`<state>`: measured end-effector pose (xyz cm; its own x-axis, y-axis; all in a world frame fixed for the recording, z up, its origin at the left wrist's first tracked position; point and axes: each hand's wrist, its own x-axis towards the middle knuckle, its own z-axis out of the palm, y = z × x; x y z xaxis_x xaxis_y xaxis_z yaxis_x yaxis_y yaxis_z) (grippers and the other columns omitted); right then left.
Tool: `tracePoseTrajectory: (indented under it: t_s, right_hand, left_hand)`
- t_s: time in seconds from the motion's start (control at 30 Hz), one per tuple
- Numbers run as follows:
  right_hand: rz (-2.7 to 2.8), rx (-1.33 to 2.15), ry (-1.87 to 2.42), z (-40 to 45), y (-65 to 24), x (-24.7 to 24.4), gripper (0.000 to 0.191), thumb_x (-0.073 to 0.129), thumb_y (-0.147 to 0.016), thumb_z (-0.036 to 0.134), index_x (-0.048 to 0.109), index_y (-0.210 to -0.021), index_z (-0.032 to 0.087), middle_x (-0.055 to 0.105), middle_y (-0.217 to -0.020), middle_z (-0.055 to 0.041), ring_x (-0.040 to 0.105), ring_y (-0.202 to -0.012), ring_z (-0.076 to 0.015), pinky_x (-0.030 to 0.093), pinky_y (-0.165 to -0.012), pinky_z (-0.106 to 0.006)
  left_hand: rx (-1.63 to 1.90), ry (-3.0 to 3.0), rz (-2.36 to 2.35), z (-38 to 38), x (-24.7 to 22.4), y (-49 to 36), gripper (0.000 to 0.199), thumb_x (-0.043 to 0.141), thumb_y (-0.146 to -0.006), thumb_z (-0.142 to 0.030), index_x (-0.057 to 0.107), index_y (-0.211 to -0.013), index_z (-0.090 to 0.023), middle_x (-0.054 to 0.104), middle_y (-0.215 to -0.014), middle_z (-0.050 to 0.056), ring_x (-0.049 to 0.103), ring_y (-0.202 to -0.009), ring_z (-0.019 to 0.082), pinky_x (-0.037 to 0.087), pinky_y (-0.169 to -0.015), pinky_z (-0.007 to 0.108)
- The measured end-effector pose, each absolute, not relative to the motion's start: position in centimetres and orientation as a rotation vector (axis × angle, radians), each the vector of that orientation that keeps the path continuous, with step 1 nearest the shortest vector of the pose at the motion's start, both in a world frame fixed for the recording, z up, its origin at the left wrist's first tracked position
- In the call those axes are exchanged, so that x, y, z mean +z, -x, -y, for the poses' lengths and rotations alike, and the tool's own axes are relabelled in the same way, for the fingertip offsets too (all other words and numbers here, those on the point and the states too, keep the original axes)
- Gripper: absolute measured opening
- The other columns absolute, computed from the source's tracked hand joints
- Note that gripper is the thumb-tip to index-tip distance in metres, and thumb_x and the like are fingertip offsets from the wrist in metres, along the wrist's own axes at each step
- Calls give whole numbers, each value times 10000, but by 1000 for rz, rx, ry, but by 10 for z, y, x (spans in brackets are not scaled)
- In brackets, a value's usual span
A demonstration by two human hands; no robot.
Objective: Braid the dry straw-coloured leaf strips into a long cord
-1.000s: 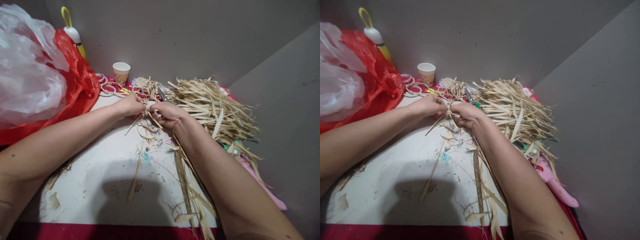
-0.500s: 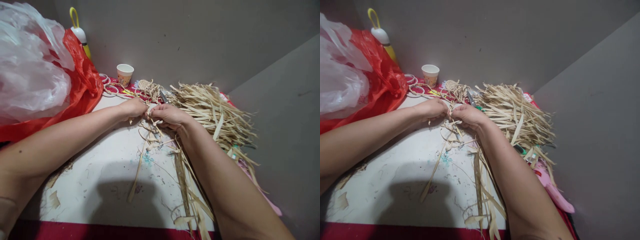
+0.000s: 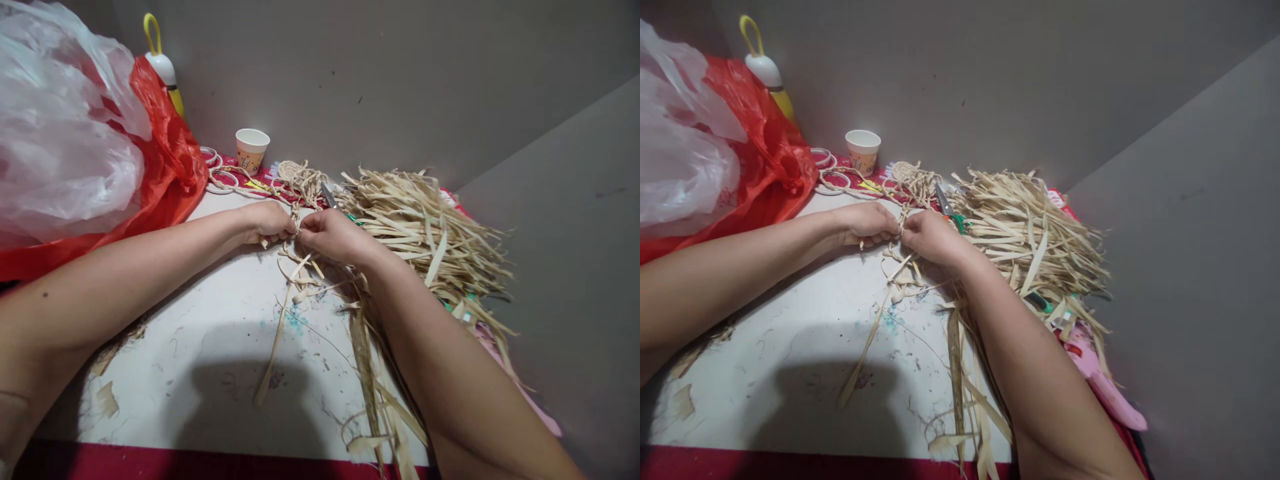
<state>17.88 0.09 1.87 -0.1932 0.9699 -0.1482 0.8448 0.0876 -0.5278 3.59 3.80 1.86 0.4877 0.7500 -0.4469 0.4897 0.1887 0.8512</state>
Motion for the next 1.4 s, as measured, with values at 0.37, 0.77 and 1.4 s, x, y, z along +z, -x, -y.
tracePoseTrajectory:
  t_s: [0.37, 0.77, 1.4]
  right_hand:
    - [2301, 382, 1882, 3, -178, 22, 151, 487, -741, 235, 525, -619, 156, 383, -529, 30, 320, -506, -91, 225, -493, -237]
    - [2232, 581, 1842, 0, -182, 22, 165, 494, -737, 229, 496, -590, 155, 383, -522, 37, 322, -515, -87, 231, -487, -228]
    - [1905, 1272, 1823, 9, -182, 42, 260, 562, -785, 288, 572, -553, 170, 583, -491, -28, 303, -333, -60, 203, -358, -231]
  left_hand:
    - [322, -1333, -1108, -37, 16, -37, 379, 528, -743, -72, 354, -423, -175, 279, -321, -76, 211, -298, 38, 121, -373, 237]
    - [337, -1304, -1121, -37, 16, -37, 358, 559, -752, -92, 383, -450, -173, 304, -332, -80, 221, -308, 38, 121, -391, 238]
    - [345, -1336, -1141, -36, 15, -39, 342, 561, -708, -79, 424, -406, -162, 286, -328, -77, 200, -306, 31, 113, -387, 230]
